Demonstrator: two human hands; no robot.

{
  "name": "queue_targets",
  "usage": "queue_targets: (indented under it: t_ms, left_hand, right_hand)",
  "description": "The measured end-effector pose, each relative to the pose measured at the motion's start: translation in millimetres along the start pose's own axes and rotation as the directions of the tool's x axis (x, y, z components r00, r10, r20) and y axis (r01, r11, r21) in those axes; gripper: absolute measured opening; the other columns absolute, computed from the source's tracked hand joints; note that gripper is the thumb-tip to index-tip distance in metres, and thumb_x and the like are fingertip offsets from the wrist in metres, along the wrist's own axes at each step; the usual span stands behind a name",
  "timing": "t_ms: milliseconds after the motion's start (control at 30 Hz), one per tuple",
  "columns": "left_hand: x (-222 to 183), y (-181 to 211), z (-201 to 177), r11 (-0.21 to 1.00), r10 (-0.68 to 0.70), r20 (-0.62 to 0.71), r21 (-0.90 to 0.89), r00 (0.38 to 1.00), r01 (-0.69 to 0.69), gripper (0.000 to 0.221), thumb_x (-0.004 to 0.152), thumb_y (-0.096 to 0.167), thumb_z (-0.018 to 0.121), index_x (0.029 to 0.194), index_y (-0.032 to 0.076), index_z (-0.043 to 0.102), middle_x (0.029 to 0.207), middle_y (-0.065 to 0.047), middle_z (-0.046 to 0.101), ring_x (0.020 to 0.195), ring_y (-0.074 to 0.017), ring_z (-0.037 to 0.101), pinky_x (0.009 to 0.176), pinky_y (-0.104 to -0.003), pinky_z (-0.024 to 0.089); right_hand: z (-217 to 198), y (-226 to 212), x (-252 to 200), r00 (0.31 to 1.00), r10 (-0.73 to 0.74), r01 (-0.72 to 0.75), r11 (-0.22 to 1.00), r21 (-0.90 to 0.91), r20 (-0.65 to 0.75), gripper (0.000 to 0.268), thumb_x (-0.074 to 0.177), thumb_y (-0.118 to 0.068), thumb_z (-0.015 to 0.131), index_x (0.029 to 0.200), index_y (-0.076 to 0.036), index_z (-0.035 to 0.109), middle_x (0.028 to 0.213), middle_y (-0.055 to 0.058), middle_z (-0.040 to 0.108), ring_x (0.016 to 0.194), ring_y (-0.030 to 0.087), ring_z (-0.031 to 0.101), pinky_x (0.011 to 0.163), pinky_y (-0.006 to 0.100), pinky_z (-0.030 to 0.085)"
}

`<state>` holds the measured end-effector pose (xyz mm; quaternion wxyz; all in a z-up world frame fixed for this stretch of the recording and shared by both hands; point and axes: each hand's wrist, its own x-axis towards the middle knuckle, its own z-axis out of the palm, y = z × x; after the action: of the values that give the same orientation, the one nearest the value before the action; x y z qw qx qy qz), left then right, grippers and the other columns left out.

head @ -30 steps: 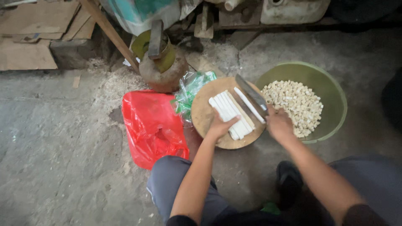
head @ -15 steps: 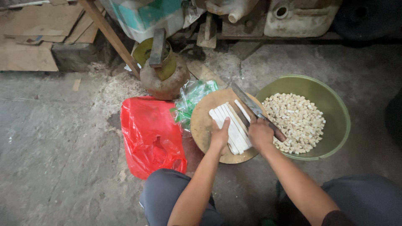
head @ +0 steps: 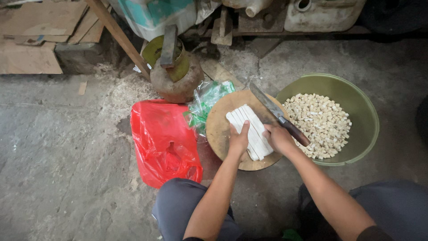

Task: The person unwraps a block of white tofu, places it on a wooden cutting board, and uses a knife to slice it into strips and then into small cubes. The cut pieces are transferred into a green bowl. The process is repeated with a second block of tofu.

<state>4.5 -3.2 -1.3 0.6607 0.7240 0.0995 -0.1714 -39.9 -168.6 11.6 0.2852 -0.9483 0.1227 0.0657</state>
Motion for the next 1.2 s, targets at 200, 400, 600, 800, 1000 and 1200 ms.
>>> queue_targets:
  t_ms: [200, 400, 600, 800, 1000, 1200]
  left_hand:
    - [-5, 6, -1, 0.999, -0.032, -0.008, 0.04, 0.999, 0.033, 0.098, 0.09, 0.062, 0.06, 0.158, 0.0, 0.025, 0.152, -0.024, 0.049, 0.14, -0.0342, 0.05, 0.113, -0.038, 0.041]
    - [12, -9, -3, 0.986, -0.095, -0.048, 0.132, 0.994, 0.1, 0.077, 0.094, 0.06, 0.046, 0.144, 0.001, 0.046, 0.139, -0.026, 0.057, 0.13, -0.04, 0.057, 0.105, -0.047, 0.047]
    - [44, -15, -18, 0.901, 0.092, -0.004, 0.426, 0.996, -0.082, 0.066, 0.098, 0.056, 0.042, 0.117, -0.001, 0.071, 0.118, -0.032, 0.068, 0.116, -0.0482, 0.062, 0.1, -0.051, 0.047]
    - [34, 28, -25, 0.723, 0.157, 0.147, 0.656, 0.977, -0.215, 0.069, 0.091, 0.064, 0.054, 0.119, 0.003, 0.071, 0.117, -0.029, 0.07, 0.115, -0.0451, 0.065, 0.1, -0.052, 0.05]
    - [-10, 68, 0, 0.322, -0.031, 0.21, 0.928, 0.977, -0.189, 0.121, 0.064, 0.073, 0.079, 0.153, 0.006, 0.034, 0.146, -0.021, 0.051, 0.137, -0.0391, 0.047, 0.111, -0.077, 0.017]
    - [-14, 47, 25, 0.144, 0.108, 0.128, 0.979, 0.986, -0.143, 0.135, 0.063, 0.068, 0.086, 0.161, 0.002, 0.019, 0.164, -0.015, 0.029, 0.149, -0.0383, 0.029, 0.111, -0.082, 0.0]
  right_hand:
    - [19, 15, 14, 0.986, -0.135, 0.131, 0.99, -0.042, -0.1, 0.037, 0.101, -0.025, 0.055, 0.132, -0.009, 0.066, 0.141, 0.025, 0.056, 0.12, 0.041, 0.06, 0.104, 0.044, 0.046]
    - [39, 10, 19, 0.996, 0.033, -0.036, 0.999, -0.036, -0.083, 0.038, 0.101, -0.029, 0.051, 0.132, -0.012, 0.065, 0.13, 0.02, 0.062, 0.124, 0.037, 0.056, 0.104, 0.047, 0.043]
    - [77, 23, 6, 0.999, -0.015, 0.011, 0.993, 0.12, 0.039, 0.036, 0.1, -0.024, 0.051, 0.129, -0.01, 0.068, 0.11, 0.025, 0.072, 0.104, 0.041, 0.069, 0.098, 0.048, 0.052]
    - [127, 10, -31, 0.982, -0.098, 0.166, 0.852, 0.496, -0.161, 0.033, 0.092, -0.009, 0.059, 0.123, -0.001, 0.066, 0.101, 0.02, 0.073, 0.087, 0.035, 0.068, 0.08, 0.047, 0.054]
    - [135, -31, -57, 0.986, 0.148, -0.142, 0.468, 0.872, 0.081, 0.05, 0.091, -0.004, 0.057, 0.14, -0.009, 0.049, 0.107, 0.004, 0.068, 0.077, 0.012, 0.063, 0.066, 0.029, 0.055]
    - [27, 4, -68, 0.991, 0.124, -0.112, 0.975, 0.191, -0.05, 0.027, 0.095, -0.01, 0.063, 0.122, -0.01, 0.067, 0.114, 0.012, 0.07, 0.096, 0.024, 0.066, 0.085, 0.037, 0.054]
